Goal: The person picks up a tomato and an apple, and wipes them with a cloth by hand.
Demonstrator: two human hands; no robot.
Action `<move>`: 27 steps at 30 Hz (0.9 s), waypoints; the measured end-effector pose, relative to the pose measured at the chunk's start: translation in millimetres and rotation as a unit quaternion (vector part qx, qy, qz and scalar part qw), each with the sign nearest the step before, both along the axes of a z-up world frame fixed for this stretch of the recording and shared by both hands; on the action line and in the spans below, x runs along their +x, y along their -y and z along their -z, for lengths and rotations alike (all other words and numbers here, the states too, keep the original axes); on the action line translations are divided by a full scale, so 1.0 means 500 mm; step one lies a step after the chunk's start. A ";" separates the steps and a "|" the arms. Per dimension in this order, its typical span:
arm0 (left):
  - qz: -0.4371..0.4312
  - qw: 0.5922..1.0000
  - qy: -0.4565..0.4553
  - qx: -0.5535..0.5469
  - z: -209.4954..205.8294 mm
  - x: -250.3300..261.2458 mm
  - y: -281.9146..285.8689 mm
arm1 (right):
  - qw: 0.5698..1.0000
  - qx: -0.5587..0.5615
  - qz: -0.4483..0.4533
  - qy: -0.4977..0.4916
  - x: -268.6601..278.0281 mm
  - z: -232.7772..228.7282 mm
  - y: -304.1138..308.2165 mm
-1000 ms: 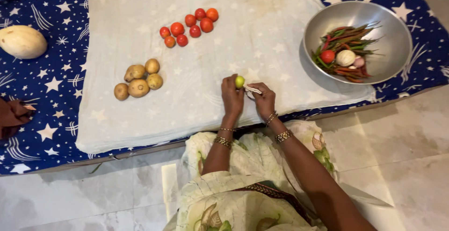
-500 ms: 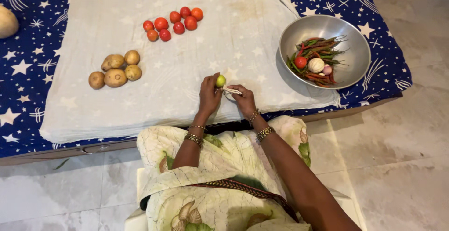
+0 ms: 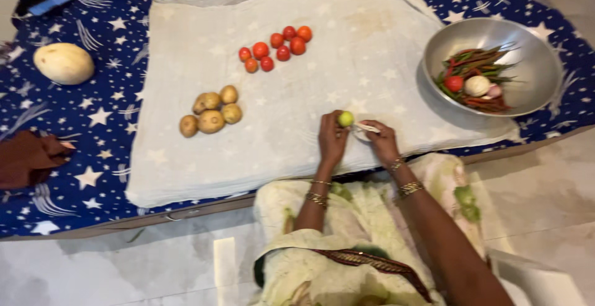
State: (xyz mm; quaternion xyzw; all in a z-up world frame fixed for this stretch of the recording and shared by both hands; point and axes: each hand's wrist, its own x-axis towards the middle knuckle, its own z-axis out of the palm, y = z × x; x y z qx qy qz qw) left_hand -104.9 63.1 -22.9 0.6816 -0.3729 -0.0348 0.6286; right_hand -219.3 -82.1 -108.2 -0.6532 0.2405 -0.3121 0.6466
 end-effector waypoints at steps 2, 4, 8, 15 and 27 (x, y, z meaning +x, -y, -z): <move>-0.003 1.000 -0.018 0.001 -0.007 -0.006 -0.001 | 0.996 0.069 -0.004 0.051 -0.002 0.012 -0.001; -0.025 0.999 0.037 -0.016 -0.016 -0.018 -0.009 | 1.000 0.007 0.013 0.007 -0.007 0.017 0.006; -0.020 1.000 -0.007 0.021 -0.036 -0.010 -0.012 | 0.998 0.047 0.005 0.043 -0.005 0.028 0.011; -0.027 0.999 0.033 0.031 -0.017 -0.008 -0.017 | 0.999 0.049 0.010 0.020 0.007 0.028 0.022; -0.057 0.991 0.014 0.117 -0.069 -0.030 0.002 | 0.991 0.108 -0.074 0.041 0.014 -0.006 0.022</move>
